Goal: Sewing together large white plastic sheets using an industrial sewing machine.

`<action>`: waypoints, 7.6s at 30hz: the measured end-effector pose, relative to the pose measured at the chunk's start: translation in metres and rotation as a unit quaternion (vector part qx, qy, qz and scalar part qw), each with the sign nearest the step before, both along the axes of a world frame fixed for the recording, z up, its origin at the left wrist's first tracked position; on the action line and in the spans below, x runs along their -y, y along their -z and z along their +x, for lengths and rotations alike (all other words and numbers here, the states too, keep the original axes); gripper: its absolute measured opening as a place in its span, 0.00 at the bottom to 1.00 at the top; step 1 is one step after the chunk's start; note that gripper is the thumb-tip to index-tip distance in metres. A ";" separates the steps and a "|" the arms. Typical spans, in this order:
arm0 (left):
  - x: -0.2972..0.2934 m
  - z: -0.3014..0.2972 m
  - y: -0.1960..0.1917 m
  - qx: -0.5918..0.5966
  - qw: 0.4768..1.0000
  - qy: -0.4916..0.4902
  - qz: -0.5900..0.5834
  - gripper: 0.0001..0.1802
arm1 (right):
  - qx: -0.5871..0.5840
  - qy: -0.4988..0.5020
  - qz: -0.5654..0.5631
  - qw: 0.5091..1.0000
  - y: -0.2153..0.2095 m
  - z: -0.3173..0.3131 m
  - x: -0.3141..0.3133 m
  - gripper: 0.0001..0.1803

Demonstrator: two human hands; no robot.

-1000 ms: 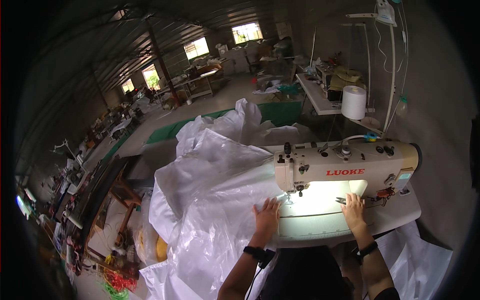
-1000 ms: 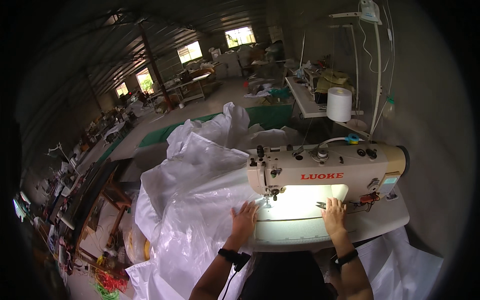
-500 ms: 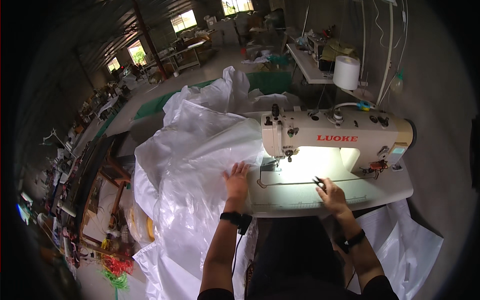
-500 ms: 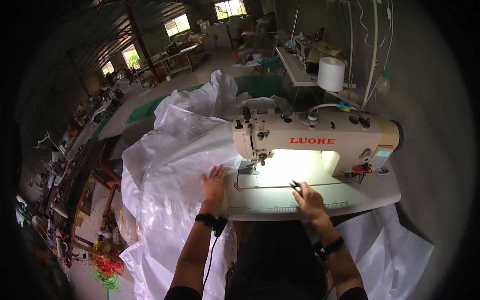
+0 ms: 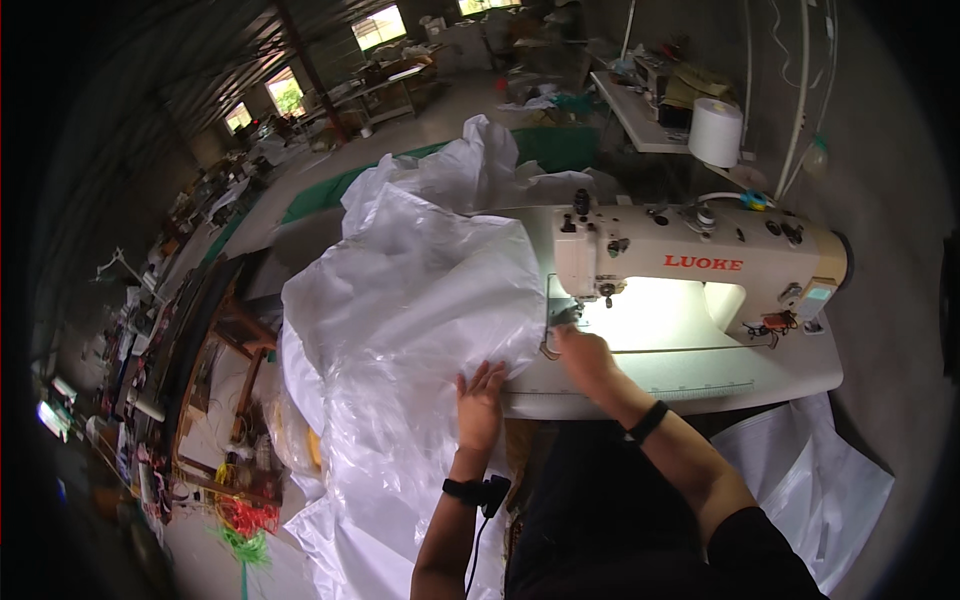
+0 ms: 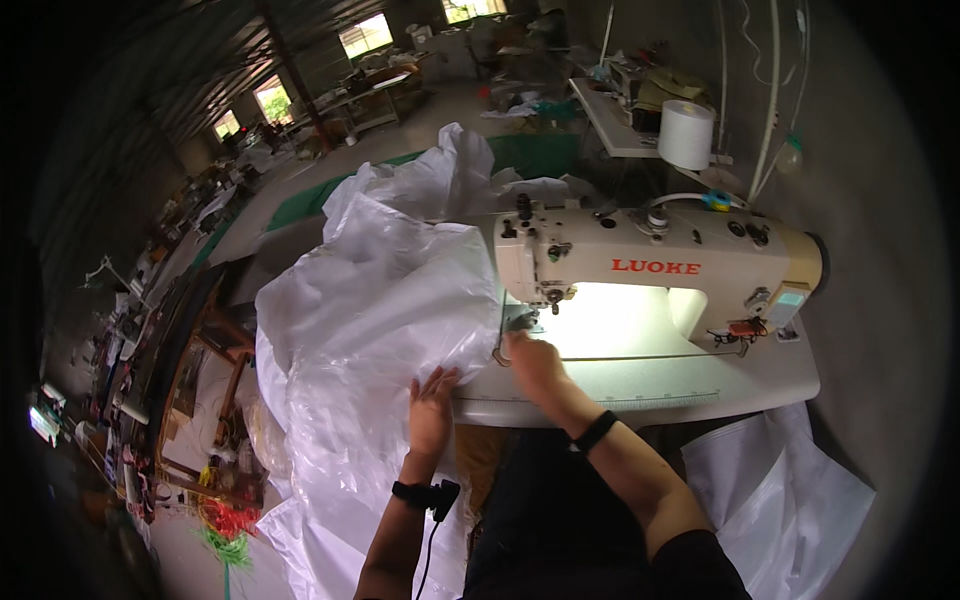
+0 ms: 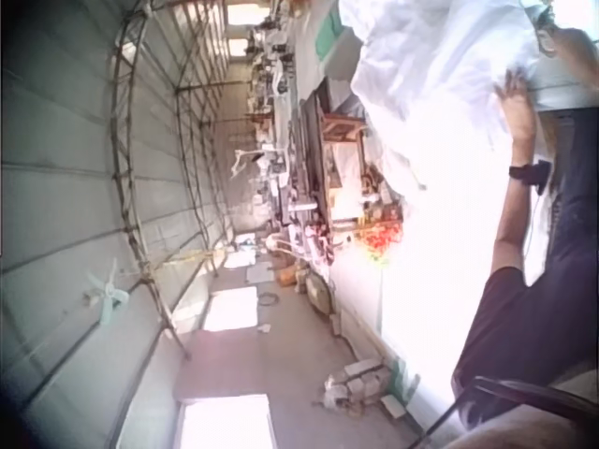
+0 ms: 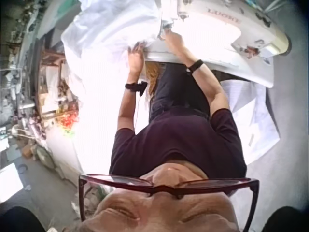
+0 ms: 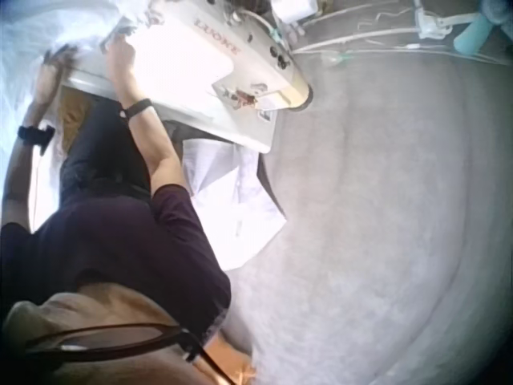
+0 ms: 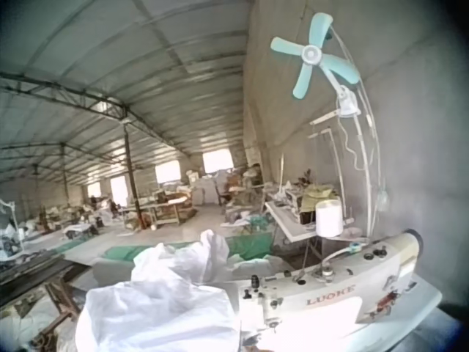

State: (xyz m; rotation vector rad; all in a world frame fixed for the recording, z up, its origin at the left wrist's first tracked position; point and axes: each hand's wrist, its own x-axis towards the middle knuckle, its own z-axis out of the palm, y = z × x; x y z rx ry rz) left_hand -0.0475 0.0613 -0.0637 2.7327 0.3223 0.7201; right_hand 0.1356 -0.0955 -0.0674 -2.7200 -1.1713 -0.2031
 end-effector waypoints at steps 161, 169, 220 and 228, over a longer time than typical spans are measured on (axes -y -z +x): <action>-0.029 -0.402 -0.090 0.381 0.744 -0.441 -0.326 0.32 | -0.287 -0.299 0.466 0.782 -0.453 0.065 -0.052 0.23; -0.070 -0.369 -0.085 0.317 0.808 -0.425 -0.258 0.16 | -0.280 -0.274 0.540 0.745 -0.471 0.156 -0.064 0.27; -0.075 -0.309 -0.052 0.081 0.977 -0.190 -0.051 0.16 | -0.134 -0.074 0.521 0.840 -0.434 0.173 -0.077 0.21; 0.041 -0.247 -0.012 0.225 0.974 -0.029 -0.024 0.17 | -0.090 -0.052 0.507 0.856 -0.433 0.195 -0.083 0.19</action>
